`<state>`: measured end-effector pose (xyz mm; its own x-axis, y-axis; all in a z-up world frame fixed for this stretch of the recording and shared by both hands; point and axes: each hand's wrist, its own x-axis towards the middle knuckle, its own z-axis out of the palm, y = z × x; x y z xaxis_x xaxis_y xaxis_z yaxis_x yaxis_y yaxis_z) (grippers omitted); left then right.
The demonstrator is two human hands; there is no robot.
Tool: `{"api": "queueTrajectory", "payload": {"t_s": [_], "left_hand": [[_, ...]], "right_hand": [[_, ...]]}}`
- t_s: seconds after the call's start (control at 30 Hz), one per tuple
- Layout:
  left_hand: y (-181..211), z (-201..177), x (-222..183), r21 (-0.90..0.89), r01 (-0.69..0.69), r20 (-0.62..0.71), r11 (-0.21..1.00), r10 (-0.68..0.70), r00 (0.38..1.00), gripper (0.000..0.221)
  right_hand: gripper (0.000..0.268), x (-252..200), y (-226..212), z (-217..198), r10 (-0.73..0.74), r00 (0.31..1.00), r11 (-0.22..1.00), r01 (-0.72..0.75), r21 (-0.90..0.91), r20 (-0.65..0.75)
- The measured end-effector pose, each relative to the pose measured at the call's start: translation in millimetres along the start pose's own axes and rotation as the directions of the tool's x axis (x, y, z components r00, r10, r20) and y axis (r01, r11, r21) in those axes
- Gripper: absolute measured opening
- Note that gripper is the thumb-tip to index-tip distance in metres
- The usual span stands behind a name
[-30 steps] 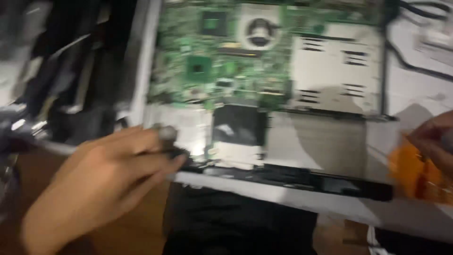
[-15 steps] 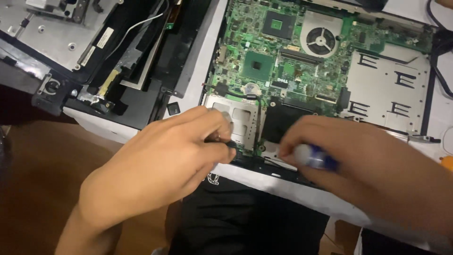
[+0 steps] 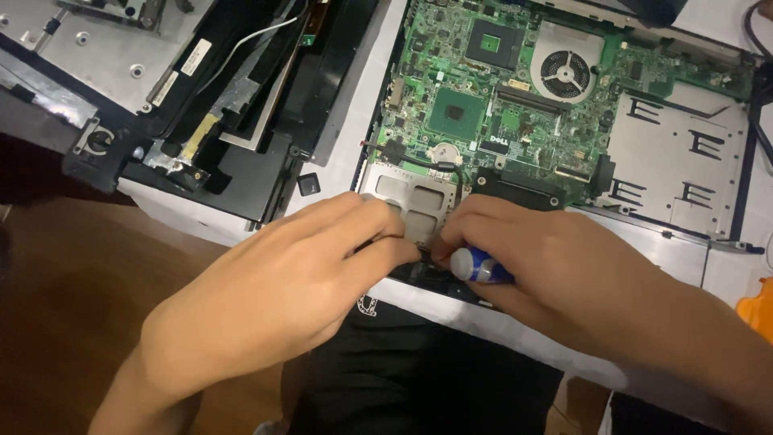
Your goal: Repairing a laptop by unscrewing and removing internal components
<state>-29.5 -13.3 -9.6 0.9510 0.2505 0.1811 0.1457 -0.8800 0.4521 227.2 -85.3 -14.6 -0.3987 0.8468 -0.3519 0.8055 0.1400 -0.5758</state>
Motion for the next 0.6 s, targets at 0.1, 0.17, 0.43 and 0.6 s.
{"api": "queueTrajectory", "payload": {"t_s": [0.1, 0.17, 0.43, 0.6], "left_hand": [[3.6, -0.9, -0.1, -0.078, 0.016, -0.041, 0.997, -0.019, 0.999, 0.033], [5.9, 0.6, 0.1, -0.135, 0.063, -0.094, 0.989, -0.076, 0.993, 0.023], [8.0, 11.7, 0.7, -0.253, 0.063, -0.225, 0.965, -0.122, 0.967, 0.020], [6.3, 3.7, 2.0, -0.255, 0.112, -0.204, 0.960, -0.166, 0.965, 0.028]], "right_hand": [[0.024, 0.2, -0.6, -1.6, -0.028, 0.999, 1.000, 0.028, -0.009, -0.023], [0.022, -0.8, -1.0, -4.4, -0.077, 0.995, 0.994, 0.081, 0.067, -0.058], [0.021, -3.0, -8.4, -13.6, -0.003, 0.991, 0.995, 0.016, 0.098, -0.137], [0.014, -1.7, -17.8, -21.4, -0.025, 0.990, 0.994, 0.039, 0.102, -0.140]]}}
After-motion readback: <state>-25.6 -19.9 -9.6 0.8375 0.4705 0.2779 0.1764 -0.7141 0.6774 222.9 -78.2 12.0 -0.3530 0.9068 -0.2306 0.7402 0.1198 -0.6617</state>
